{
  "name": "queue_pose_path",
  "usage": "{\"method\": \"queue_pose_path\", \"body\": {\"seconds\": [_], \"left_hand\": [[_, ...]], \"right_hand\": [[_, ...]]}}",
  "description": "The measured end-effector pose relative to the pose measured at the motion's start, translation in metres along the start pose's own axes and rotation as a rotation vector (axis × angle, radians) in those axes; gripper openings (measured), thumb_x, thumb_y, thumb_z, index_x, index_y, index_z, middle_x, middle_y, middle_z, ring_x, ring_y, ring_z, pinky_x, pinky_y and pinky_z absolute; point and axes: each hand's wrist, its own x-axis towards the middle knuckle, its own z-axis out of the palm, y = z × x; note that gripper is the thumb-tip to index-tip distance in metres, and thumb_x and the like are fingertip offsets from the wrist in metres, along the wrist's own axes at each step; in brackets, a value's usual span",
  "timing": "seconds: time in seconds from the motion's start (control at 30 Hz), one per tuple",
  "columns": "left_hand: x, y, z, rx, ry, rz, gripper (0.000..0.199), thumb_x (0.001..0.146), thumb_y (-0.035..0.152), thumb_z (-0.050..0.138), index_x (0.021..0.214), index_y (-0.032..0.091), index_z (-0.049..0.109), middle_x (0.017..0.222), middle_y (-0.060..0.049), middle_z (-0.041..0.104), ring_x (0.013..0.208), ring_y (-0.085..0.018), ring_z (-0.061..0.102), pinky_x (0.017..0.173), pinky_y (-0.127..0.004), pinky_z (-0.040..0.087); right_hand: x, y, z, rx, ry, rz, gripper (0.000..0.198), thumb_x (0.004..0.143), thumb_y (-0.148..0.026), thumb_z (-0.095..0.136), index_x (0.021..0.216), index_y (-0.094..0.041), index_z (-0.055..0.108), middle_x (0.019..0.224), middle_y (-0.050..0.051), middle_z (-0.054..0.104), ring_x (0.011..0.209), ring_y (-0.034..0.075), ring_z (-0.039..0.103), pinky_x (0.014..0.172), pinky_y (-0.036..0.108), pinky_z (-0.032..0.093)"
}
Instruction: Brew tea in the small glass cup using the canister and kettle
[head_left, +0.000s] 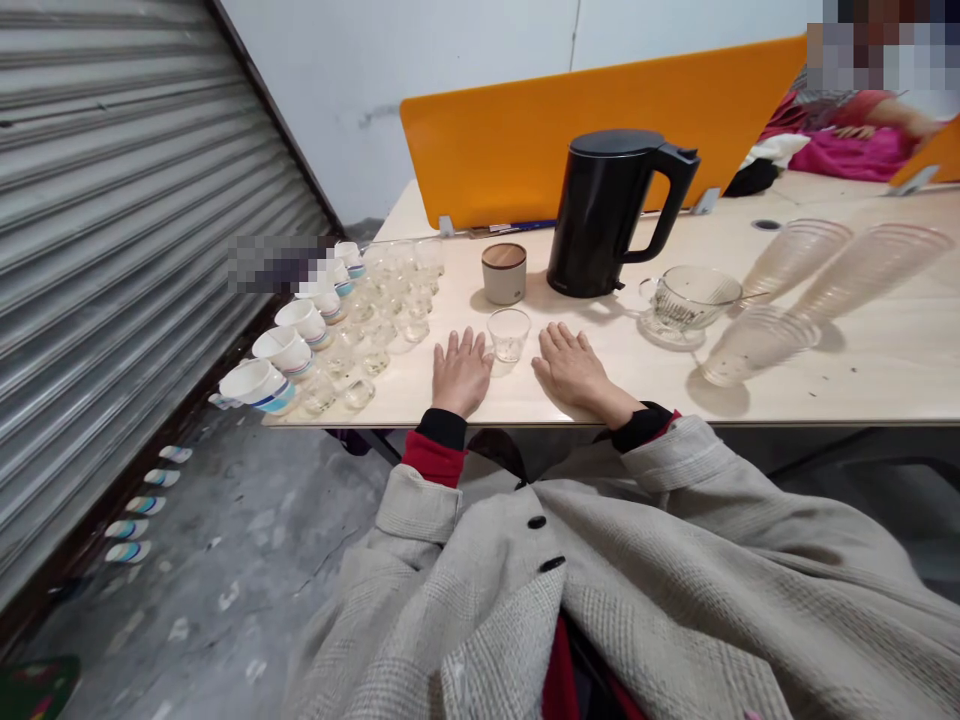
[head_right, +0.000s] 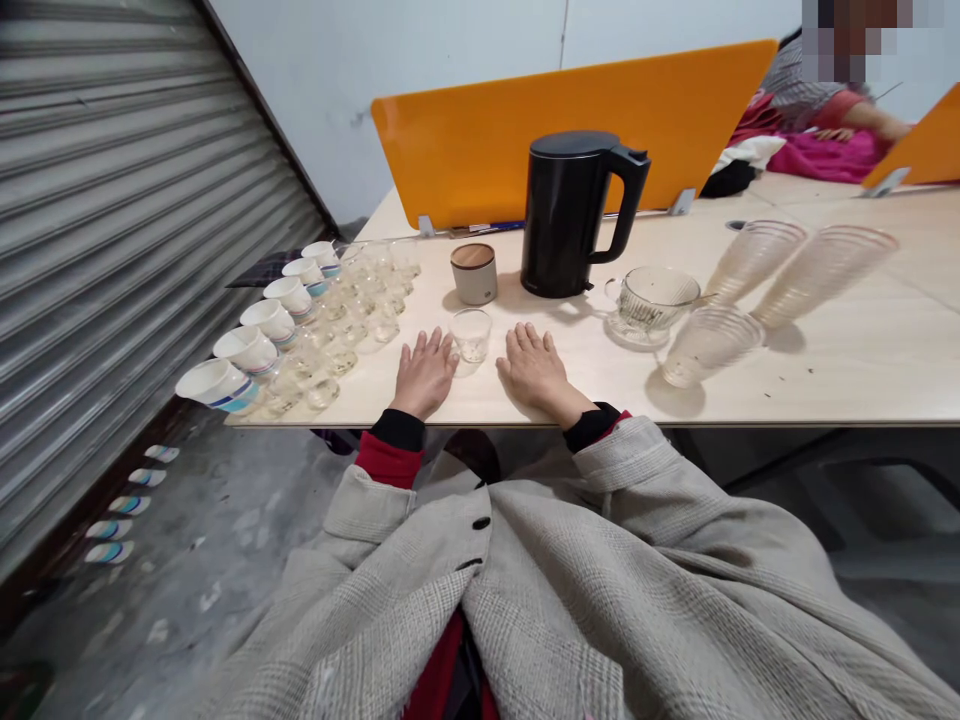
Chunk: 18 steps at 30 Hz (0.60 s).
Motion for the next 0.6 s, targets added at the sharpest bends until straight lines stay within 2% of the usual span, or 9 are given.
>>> {"method": "queue_pose_path", "body": {"seconds": [0.6], "left_hand": [[-0.0025,0.0019,-0.0029,-0.038,-0.016,0.002,0.065,0.113,0.045,0.021,0.172,0.019,0.034,0.184,-0.006,0.024,0.171,-0.036,0.017,0.138,-0.063,0.016]], "right_hand": [[0.0005,-0.0010,0.0014,-0.003,0.012,0.005,0.074,0.109,-0.041,0.028,0.169,0.002,0.033,0.179,0.023,0.024,0.169,0.039,0.019,0.136,0.062,0.017]]}}
